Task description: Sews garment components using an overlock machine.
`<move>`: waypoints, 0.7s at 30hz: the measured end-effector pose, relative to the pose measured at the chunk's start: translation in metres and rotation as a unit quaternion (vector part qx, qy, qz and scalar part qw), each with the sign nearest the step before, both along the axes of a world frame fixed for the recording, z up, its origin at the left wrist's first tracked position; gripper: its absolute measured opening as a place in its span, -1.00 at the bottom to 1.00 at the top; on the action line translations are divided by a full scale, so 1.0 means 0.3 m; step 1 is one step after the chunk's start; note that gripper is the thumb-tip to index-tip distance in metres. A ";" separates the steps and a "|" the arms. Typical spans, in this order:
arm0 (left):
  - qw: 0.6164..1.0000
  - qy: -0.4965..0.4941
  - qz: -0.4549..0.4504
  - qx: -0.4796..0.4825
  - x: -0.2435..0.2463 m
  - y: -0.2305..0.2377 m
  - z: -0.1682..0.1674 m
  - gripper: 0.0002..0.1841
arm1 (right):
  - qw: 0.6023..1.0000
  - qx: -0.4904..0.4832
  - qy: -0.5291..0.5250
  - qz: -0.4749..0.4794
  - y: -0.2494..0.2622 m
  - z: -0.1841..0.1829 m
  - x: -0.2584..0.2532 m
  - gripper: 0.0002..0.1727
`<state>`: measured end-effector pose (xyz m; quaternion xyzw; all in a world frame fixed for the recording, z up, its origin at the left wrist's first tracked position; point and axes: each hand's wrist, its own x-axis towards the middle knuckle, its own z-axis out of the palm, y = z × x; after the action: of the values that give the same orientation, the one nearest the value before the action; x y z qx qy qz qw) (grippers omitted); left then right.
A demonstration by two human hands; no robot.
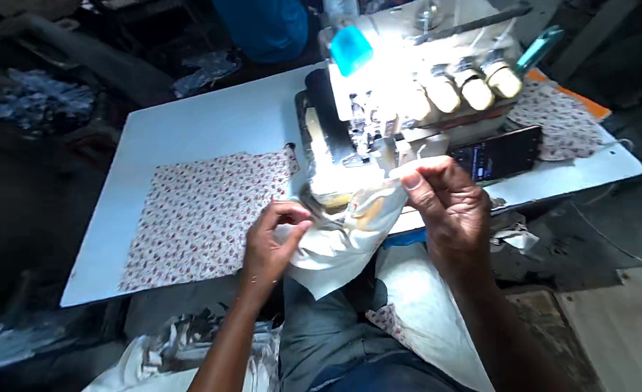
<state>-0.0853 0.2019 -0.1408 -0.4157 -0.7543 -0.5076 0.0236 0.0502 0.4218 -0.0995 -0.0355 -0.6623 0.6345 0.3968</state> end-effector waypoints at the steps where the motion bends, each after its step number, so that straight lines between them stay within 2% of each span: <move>1: 1.000 0.020 -0.004 0.008 0.012 0.022 -0.019 -0.76 | 1.000 0.003 0.000 0.001 0.001 0.001 0.001 -0.90; 5: 0.994 0.104 0.034 -0.001 0.063 0.102 -0.065 -0.64 | 1.000 0.017 0.000 -0.001 0.000 0.010 0.007 -0.92; 8: 0.983 0.150 0.100 -0.043 0.070 0.129 -0.090 -0.75 | 1.000 0.018 0.008 0.001 0.000 0.020 0.023 -0.92; 10: 0.983 0.131 0.111 -0.058 0.054 0.116 -0.087 -0.84 | 1.000 0.018 0.014 -0.006 0.016 0.027 0.041 -0.91; 13: 0.997 0.018 0.067 -0.043 0.002 0.053 -0.016 -0.83 | 0.998 0.026 0.034 -0.052 0.074 -0.010 0.057 -0.87; 15: 0.996 -0.057 0.050 -0.048 -0.019 0.015 0.066 -0.87 | 0.983 0.114 -0.043 -0.139 0.116 -0.077 0.065 -0.88; 16: 0.995 -0.061 0.045 -0.066 -0.025 0.005 0.108 -0.88 | 0.960 0.184 -0.121 -0.172 0.129 -0.113 0.070 -0.84; 18: 0.994 -0.009 0.025 -0.108 -0.037 0.008 0.167 -0.86 | 0.912 0.293 -0.233 -0.167 0.122 -0.166 0.071 -0.80; 19: 0.992 0.025 0.012 -0.126 -0.040 0.021 0.192 -0.86 | 0.901 0.323 -0.246 -0.150 0.104 -0.177 0.065 -0.79; 21: 0.984 0.094 -0.026 -0.151 -0.037 0.058 0.226 -0.83 | 0.909 0.338 -0.208 -0.124 0.056 -0.166 0.053 -0.77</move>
<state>-0.0963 0.2194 -0.0728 -0.4799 -0.8058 -0.3464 0.0183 0.0662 0.4385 -0.1493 -0.1121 -0.8951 0.2968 0.3133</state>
